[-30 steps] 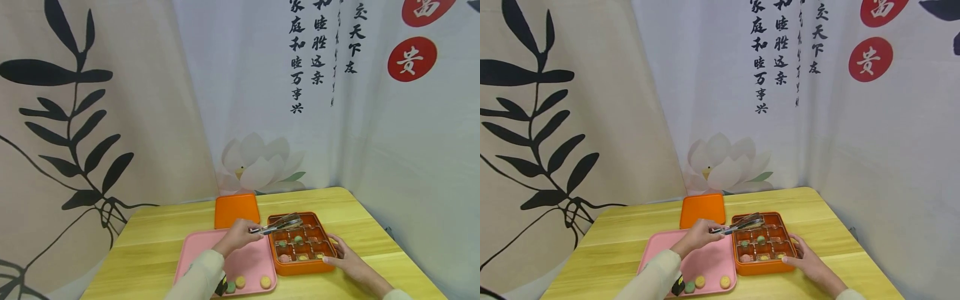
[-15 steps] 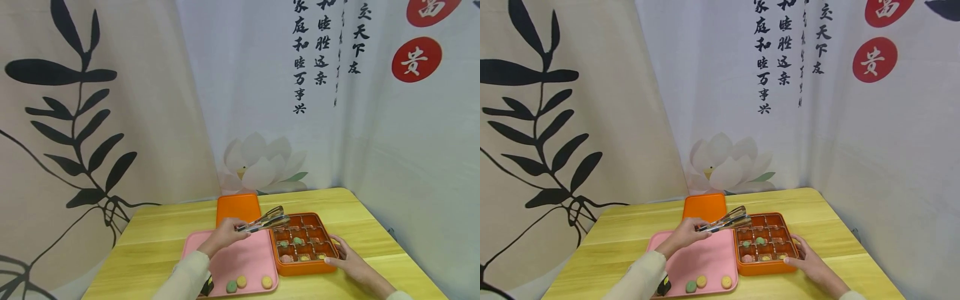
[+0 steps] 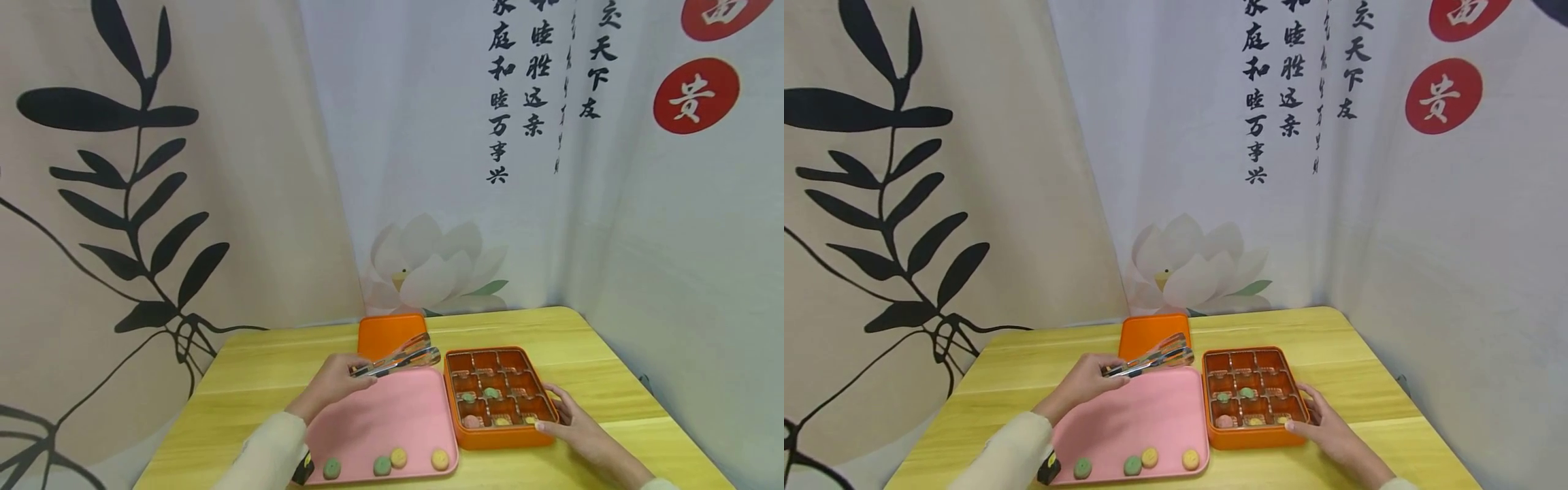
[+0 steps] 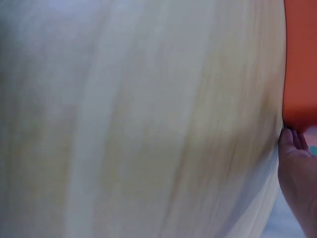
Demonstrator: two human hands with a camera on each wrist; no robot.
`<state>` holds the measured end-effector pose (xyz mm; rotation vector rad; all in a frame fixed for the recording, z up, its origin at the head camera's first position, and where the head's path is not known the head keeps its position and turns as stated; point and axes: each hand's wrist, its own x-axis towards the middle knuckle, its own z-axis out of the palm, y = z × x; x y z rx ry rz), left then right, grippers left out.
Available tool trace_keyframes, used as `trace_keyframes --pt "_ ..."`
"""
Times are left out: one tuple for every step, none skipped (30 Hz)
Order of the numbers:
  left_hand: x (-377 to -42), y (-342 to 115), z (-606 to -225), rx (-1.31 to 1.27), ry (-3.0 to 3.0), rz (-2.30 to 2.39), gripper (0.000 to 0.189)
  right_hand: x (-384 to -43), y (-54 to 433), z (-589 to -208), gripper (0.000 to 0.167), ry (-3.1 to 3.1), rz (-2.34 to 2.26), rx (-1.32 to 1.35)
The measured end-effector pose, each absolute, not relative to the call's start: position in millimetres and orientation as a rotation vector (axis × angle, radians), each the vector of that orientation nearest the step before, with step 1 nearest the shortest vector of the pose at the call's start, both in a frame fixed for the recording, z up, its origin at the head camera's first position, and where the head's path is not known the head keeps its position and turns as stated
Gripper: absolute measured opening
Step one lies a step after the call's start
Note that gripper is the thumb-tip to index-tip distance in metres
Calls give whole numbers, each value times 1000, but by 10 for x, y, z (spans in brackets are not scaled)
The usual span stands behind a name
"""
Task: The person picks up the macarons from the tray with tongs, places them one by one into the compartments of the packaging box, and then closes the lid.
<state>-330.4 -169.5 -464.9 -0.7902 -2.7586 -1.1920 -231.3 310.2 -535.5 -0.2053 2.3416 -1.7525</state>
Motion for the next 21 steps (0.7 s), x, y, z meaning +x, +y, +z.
trace_keyframes --pt "-3301 -1729 -4649 -781 -2759 -1185 16 -2313 3104 -5359 82 2338 -1757 -207" --pt "-3295 -1762 -4648 -771 -2761 -1182 17 -2313 3107 -5362 82 2337 -1760 -209" --pt "-3290 -1793 -4649 -766 -2763 -1178 17 -2310 3108 -5364 82 2336 -1762 -209" --pt "-3284 -1822 -4649 -763 -2766 -1173 16 -2306 3110 -5365 82 2336 -1764 -209" --pt "-3278 -1850 -4652 -765 -2766 -1163 16 -2302 3112 -5365 83 2338 -1763 -209" --pt "-3271 -1879 -4656 -767 -2767 -1156 16 -2296 3114 -5364 83 2338 -1765 -207" --pt "-3264 -1910 -4662 -769 -2767 -1146 16 -2291 3116 -5363 83 2339 -1766 -206" --pt "-3253 -1943 -4668 -770 -2770 -1141 17 -2288 3118 -5362 83 2341 -1765 -207" --pt "-3240 -1978 -4674 -773 -2775 -1139 18 -2285 3120 -5362 83 2341 -1765 -209" --pt "-3228 -2018 -4684 -774 -2780 -1131 21 -2286 3120 -5362 83 2341 -1765 -212" --pt "-3215 -2061 -4695 -775 -2785 -1129 23 -2287 3120 -5362 82 2340 -1765 -216" --pt "-3202 -2105 -4705 -778 -2789 -1127 26 -2289 3119 -5364 82 2335 -1769 -219" --pt "-3189 -2151 -4716 -778 -2797 -1124 29 -2294 3118 -5367 82 2334 -1769 -223" --pt "-3173 -2196 -4722 -781 -2805 -1123 32 -2300 3117 -5370 82 2332 -1771 -227" --pt "-3163 -2241 -4731 -787 -2813 -1120 33 -2304 3115 -5373 82 2331 -1774 -230" --pt "-3152 -2284 -4738 -793 -2817 -1116 34 -2308 3113 -5377 82 2332 -1777 -232" --pt "-3140 -2326 -4744 -796 -2823 -1116 34 -2311 3112 -5379 82 2329 -1781 -233" --pt "-3126 -2366 -4747 -796 -2829 -1115 33 -2313 3110 -5382 82 2329 -1782 -234" --pt "-3116 -2405 -4752 -795 -2839 -1112 32 -2315 3109 -5383 82 2328 -1783 -236" --pt "-3106 -2441 -4755 -794 -2846 -1117 30 -2315 3108 -5384 82 2327 -1786 -237" --pt "-3097 -2476 -4760 -795 -2852 -1124 28 -2314 3107 -5384 82 2327 -1786 -236"
